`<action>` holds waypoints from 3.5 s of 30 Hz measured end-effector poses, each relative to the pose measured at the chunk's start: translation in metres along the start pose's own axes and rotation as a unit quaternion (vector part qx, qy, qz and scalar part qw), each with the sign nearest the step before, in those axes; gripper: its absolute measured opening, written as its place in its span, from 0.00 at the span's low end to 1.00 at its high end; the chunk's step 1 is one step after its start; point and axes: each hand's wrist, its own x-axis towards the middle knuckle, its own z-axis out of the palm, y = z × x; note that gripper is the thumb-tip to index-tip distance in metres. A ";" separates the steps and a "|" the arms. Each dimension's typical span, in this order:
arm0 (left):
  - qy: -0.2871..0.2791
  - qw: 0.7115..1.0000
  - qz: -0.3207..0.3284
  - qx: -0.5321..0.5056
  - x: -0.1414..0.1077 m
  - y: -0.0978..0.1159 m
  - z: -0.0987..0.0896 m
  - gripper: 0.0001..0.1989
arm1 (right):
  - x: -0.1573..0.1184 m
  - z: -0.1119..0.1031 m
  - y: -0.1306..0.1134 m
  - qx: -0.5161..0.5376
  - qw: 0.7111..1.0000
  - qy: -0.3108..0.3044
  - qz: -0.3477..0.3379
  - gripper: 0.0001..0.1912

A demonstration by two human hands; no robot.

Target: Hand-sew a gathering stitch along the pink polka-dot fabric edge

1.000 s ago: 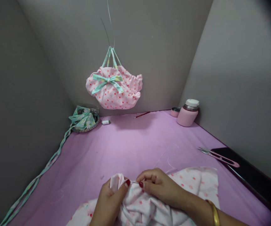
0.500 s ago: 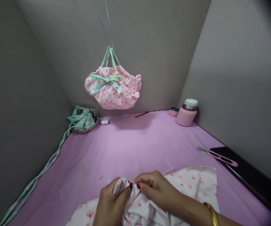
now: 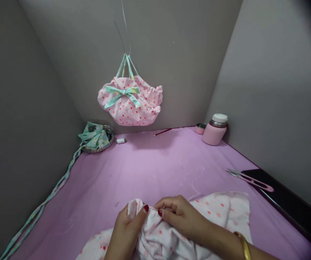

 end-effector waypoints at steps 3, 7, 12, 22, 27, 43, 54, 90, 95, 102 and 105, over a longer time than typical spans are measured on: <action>-0.016 1.000 0.006 0.007 -0.002 0.003 0.000 0.16 | 0.000 -0.001 0.001 0.031 0.999 -0.006 0.007 0.13; -0.039 0.999 -0.009 0.000 -0.002 0.006 -0.001 0.16 | 0.000 -0.002 0.001 0.068 0.997 -0.022 0.012 0.13; -0.068 0.994 -0.050 -0.065 -0.001 0.003 -0.002 0.16 | -0.001 -0.003 -0.002 0.130 0.990 -0.058 0.019 0.14; -0.107 0.981 -0.069 -0.148 -0.004 0.006 0.001 0.16 | -0.001 -0.008 0.002 0.148 0.985 -0.079 0.038 0.15; -0.115 0.977 -0.077 -0.161 -0.007 0.014 0.002 0.16 | 0.000 -0.009 0.005 0.157 0.984 -0.077 0.037 0.14; -0.048 0.988 -0.067 -0.130 -0.006 0.010 0.003 0.15 | 0.000 -0.006 0.002 0.150 0.987 -0.036 0.043 0.16; -0.009 1.000 -0.005 -0.025 -0.004 0.006 0.001 0.18 | 0.001 -0.006 -0.001 0.139 0.989 -0.027 0.051 0.14; -0.066 0.985 -0.073 -0.140 -0.006 0.009 0.003 0.17 | 0.001 -0.004 -0.003 0.058 0.997 -0.045 -0.022 0.13; -0.097 0.974 -0.101 -0.180 -0.008 0.014 0.004 0.14 | 0.000 -0.006 -0.002 0.078 0.995 -0.064 -0.010 0.13; -0.123 0.967 -0.120 -0.187 -0.010 0.014 0.006 0.16 | 0.000 -0.003 0.003 0.060 0.997 -0.038 -0.014 0.13; -0.112 0.975 -0.105 -0.160 -0.009 0.011 0.007 0.17 | 0.001 -0.002 0.004 0.052 0.998 -0.019 -0.017 0.12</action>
